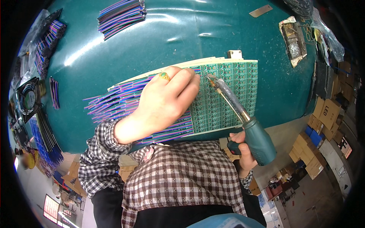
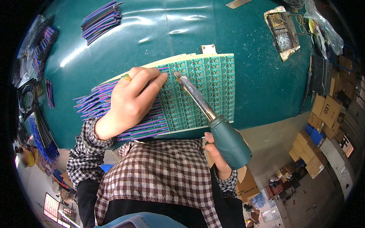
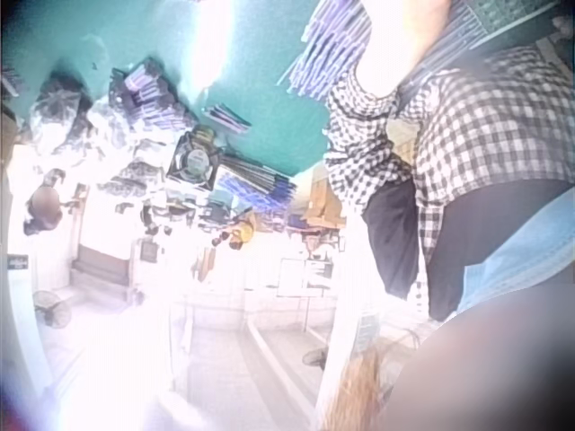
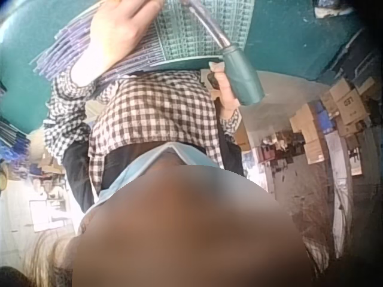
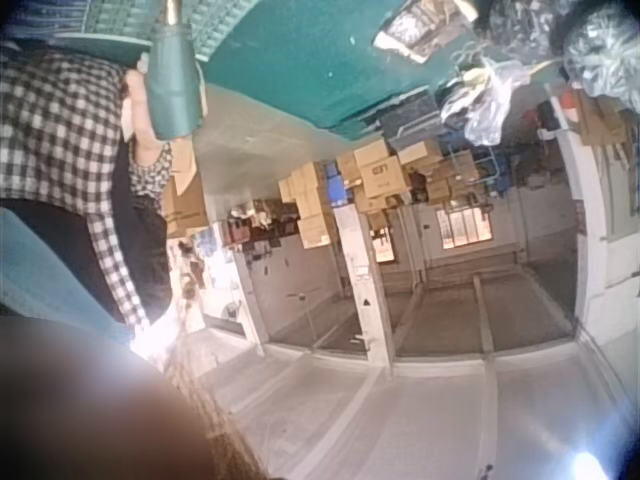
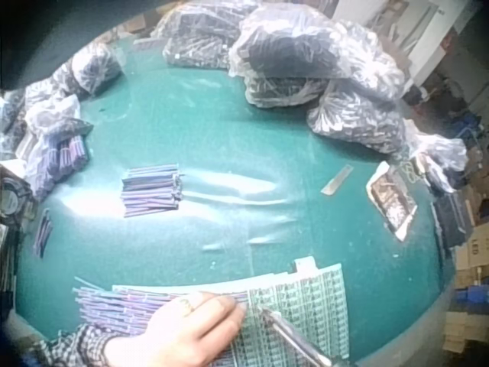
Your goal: The person solders bundles of wires to a circuit board with a soldering iron.
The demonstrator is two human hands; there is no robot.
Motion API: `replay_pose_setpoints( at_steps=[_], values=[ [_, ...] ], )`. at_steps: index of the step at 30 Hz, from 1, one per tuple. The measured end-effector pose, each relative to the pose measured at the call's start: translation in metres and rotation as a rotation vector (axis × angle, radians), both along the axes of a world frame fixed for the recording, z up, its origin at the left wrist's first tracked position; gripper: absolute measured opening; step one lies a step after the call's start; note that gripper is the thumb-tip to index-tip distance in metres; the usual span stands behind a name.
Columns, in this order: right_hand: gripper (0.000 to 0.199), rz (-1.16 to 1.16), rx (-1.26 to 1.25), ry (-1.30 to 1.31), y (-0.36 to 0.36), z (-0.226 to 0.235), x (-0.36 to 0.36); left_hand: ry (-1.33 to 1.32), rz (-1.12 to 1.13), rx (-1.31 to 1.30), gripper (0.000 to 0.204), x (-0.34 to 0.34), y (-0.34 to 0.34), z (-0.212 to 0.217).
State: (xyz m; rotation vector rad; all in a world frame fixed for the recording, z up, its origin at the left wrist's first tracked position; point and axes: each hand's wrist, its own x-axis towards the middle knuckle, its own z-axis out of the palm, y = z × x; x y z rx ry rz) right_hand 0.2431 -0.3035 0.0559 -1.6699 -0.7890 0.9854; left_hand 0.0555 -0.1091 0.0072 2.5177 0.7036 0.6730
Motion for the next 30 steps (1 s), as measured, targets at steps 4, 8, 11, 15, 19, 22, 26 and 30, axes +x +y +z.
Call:
replay_pose_setpoints(
  at_steps=[4, 8, 11, 15, 19, 22, 26, 30],
  values=[
    [0.042, -0.023, 0.095, 0.110, 0.005, -0.001, 0.001, 0.044, -0.003, -0.037, 0.041, -0.007, -0.001, 0.007],
    [0.056, -0.057, 0.168, 0.091, 0.008, -0.004, 0.008, -0.024, 0.020, -0.318, 0.038, -0.024, 0.002, 0.040],
    [0.059, -0.134, 0.206, 0.102, 0.006, -0.009, 0.013, -0.007, 0.211, -0.140, 0.029, -0.050, 0.033, 0.054],
    [0.055, -0.131, 0.273, 0.172, 0.015, -0.011, 0.019, 0.068, 0.493, -0.143, 0.017, -0.081, 0.081, -0.001],
    [0.055, -0.166, 0.309, 0.195, 0.004, -0.017, 0.020, -0.005, 0.578, -0.321, 0.013, -0.082, 0.089, -0.027],
    [0.055, -0.222, 0.310, 0.217, 0.001, -0.017, 0.020, 0.006, 0.587, 0.056, 0.014, -0.078, 0.097, -0.023],
    [0.055, -0.212, 0.303, 0.232, -0.001, -0.020, 0.022, 0.175, 0.479, 0.029, 0.006, -0.080, 0.099, -0.028],
    [0.055, -0.229, 0.307, 0.219, -0.002, -0.022, 0.021, 0.087, 0.502, 0.232, 0.008, -0.075, 0.095, -0.026]
  ],
)
